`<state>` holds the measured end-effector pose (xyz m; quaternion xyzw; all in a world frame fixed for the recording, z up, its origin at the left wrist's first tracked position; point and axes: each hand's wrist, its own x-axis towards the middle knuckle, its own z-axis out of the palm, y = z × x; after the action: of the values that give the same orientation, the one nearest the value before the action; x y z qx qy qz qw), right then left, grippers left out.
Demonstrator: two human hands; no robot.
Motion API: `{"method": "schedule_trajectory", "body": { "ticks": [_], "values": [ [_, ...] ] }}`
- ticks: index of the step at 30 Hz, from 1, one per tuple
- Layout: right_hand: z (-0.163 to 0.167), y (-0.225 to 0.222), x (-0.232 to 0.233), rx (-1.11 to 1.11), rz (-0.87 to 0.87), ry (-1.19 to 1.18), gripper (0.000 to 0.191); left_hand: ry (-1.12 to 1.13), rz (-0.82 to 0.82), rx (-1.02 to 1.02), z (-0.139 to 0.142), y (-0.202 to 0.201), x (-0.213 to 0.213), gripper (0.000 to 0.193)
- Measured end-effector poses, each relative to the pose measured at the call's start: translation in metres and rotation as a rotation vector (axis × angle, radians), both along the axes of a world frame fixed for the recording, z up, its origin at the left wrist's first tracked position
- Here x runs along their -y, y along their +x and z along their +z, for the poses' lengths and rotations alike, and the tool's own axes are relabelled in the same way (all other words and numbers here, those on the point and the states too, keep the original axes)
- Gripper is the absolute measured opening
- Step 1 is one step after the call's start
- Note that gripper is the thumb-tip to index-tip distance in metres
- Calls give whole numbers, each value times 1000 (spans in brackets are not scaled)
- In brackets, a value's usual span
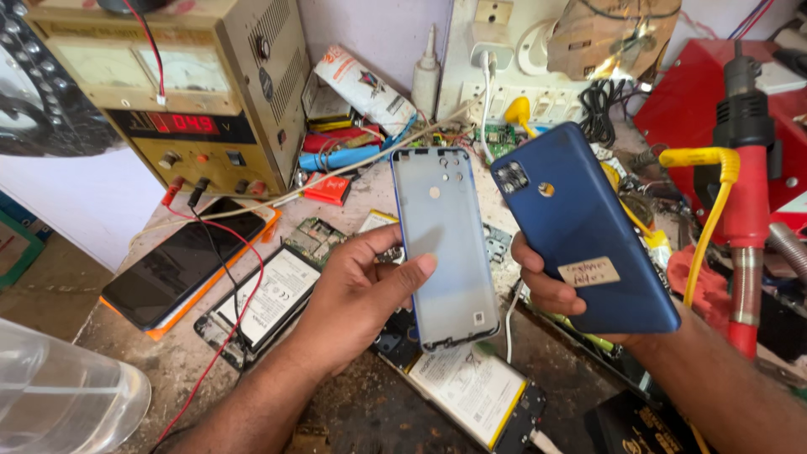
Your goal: The person removes the back cover of a smartphone, compares it with a new blue back cover, and then snaps the new cover onto the phone. The phone is powered on and shows a lock screen during the process.
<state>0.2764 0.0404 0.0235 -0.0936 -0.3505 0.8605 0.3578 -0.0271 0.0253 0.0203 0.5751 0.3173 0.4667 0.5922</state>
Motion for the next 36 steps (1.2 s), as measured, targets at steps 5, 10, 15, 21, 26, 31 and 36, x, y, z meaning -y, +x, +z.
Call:
{"method": "schedule_trajectory", "body": {
  "ticks": [5,10,15,21,26,31,36],
  "values": [
    [10,-9,1,-120,-3,100,63,3,4,42,-3,1,-2,33],
    [14,-16,-6,-104,260,68,75,6,-31,61,-4,0,-1,31],
    [12,-10,-4,-169,112,30,66,-51,-98,103,0,0,2,37],
    [-3,-5,-3,-91,-57,208,45,7,-238,127,-1,-1,10,43],
    [-30,3,-6,143,-256,275,42,34,-261,116,-6,3,11,54],
    [-53,8,-6,357,-408,133,38,193,-156,134,-15,24,13,53],
    [-56,9,-5,248,-370,185,37,353,30,119,-19,38,17,60]
  ]
}}
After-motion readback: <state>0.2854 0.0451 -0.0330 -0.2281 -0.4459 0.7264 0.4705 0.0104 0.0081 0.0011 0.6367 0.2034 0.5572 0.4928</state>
